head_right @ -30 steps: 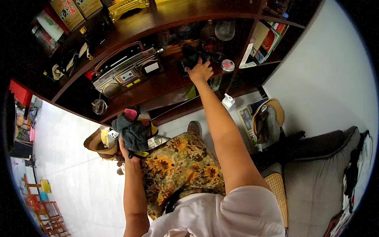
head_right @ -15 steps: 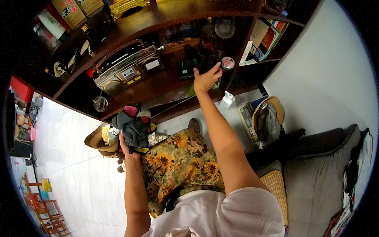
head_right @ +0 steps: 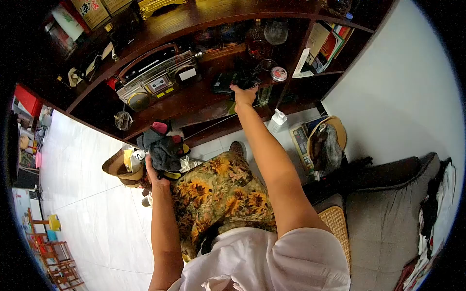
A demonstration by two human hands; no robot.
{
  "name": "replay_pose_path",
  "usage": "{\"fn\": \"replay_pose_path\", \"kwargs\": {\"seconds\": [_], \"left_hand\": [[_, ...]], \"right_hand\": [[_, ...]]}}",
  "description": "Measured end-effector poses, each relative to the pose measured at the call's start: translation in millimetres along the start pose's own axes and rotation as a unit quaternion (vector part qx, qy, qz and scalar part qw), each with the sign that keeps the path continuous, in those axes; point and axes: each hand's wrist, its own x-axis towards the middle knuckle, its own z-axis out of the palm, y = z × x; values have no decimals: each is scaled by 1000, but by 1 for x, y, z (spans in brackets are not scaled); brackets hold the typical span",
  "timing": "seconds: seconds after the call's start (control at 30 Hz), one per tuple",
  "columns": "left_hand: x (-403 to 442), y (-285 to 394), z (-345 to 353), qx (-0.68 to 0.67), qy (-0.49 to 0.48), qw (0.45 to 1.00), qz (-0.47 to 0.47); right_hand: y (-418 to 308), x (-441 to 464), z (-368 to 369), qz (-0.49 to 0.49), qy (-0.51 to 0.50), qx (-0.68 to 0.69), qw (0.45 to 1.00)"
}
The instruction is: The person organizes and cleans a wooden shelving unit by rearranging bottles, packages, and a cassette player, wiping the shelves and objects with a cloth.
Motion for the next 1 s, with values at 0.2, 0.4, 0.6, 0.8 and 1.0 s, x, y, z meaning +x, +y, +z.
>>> {"fn": "replay_pose_path", "kwargs": {"seconds": [0.2, 0.4, 0.6, 0.8, 1.0], "left_hand": [[-19, 6, 33, 58, 82, 995, 3], [-18, 11, 24, -32, -16, 999, -31], [-10, 8, 11, 33, 20, 999, -27], [-14, 7, 13, -20, 18, 1000, -9], [-17, 6, 15, 38, 96, 994, 23]], "right_hand": [[13, 3, -4, 69, -42, 98, 992], [-20, 10, -4, 47, -194, 88, 976], [-30, 36, 3, 179, -172, 75, 966], [-29, 66, 0, 122, -232, -14, 965], [-57, 39, -10, -23, -239, -65, 969]]}}
